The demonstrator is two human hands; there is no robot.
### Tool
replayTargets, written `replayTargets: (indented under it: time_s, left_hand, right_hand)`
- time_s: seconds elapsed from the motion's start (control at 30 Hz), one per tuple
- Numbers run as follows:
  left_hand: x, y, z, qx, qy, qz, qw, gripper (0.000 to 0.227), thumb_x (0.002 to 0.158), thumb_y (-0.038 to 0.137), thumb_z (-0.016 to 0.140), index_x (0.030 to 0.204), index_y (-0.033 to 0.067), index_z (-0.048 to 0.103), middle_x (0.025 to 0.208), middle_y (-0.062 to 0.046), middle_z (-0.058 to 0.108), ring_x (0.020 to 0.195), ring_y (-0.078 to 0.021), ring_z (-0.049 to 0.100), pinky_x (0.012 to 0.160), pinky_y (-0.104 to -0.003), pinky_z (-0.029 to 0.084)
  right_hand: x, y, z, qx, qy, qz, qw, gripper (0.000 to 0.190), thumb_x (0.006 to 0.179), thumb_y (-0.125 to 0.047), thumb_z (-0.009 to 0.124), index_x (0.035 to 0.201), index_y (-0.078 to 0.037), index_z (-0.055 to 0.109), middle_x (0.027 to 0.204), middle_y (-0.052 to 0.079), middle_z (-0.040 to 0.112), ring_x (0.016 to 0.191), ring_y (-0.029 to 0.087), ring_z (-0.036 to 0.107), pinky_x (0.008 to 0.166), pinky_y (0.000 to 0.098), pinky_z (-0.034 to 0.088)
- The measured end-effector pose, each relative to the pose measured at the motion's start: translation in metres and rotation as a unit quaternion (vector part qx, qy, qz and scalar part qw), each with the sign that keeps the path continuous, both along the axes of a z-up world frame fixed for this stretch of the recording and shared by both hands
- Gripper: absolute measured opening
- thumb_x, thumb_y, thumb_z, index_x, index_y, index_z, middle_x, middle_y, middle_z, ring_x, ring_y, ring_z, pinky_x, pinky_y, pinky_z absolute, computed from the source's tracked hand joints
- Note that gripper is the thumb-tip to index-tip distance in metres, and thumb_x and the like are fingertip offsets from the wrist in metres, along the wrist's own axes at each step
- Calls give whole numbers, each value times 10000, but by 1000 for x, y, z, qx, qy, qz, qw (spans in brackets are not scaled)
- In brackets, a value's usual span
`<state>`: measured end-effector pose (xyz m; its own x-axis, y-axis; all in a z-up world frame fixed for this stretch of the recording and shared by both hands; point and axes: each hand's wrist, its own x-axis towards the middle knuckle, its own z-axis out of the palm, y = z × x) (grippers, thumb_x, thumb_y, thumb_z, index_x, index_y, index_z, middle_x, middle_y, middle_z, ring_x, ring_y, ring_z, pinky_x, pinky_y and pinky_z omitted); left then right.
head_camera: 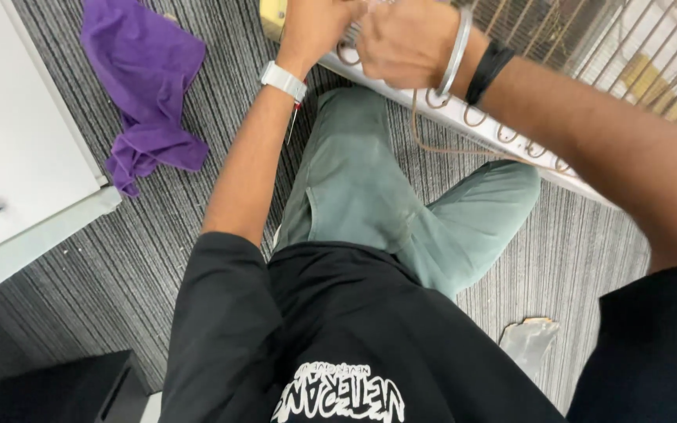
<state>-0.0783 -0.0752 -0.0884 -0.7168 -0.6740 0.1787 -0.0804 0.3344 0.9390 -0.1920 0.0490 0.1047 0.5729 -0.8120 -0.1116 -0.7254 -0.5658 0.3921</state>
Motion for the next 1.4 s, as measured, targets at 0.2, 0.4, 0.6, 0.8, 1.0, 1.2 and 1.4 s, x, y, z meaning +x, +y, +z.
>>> replayTargets:
  time_s: [0.2,0.4,0.6,0.8,1.0,1.2,1.4]
  left_hand:
    - [-7,-1,-48,-56,-26,11,998,308,845,237,795,763,-25,654,651,-173,666,527,-232,634,501,-384,481]
    - [6,0,24,82,6,-12,997,279,815,179,832,749,-11,639,631,-110,653,536,-166,619,490,-351,469]
    - [8,0,25,62,17,-11,998,215,809,92,838,733,16,651,616,-25,651,530,-75,611,477,-271,467]
    - [6,-7,22,81,35,-45,995,256,807,77,854,706,-1,632,627,-32,640,556,-70,573,495,-259,437]
    - [11,-5,36,65,37,-25,997,332,796,72,890,633,-8,613,551,-43,582,483,-85,533,437,-265,403]
    - [15,-8,72,67,20,-23,997,338,741,124,938,624,-5,648,527,-68,628,455,-100,587,427,-260,449]
    - [13,-9,46,-13,41,-11,999,224,730,92,878,655,-7,691,580,-104,675,494,-114,638,477,-279,497]
  right_hand:
    - [38,-25,19,147,-131,-236,952,156,719,-206,699,776,-64,730,700,136,676,611,297,671,492,420,512]
    - [5,-6,-11,56,29,9,998,174,879,-184,718,862,-12,733,785,84,695,712,211,677,623,334,522]
    - [45,-24,2,146,-151,-280,937,176,706,-217,707,779,-61,742,721,143,663,675,338,679,598,456,520]
    - [16,-17,-15,13,-18,38,999,222,798,-239,700,859,-35,763,812,94,704,765,233,709,655,330,561]
    - [33,-24,-8,170,-107,-291,935,133,789,-220,719,757,-91,725,749,157,711,717,320,717,618,429,575]
    - [13,-5,-26,122,-105,-135,978,263,728,-171,735,938,-13,735,862,168,726,757,312,729,611,396,577]
    - [30,-24,-23,168,-105,-288,937,219,804,-263,751,869,-55,758,840,183,736,823,356,721,693,456,586]
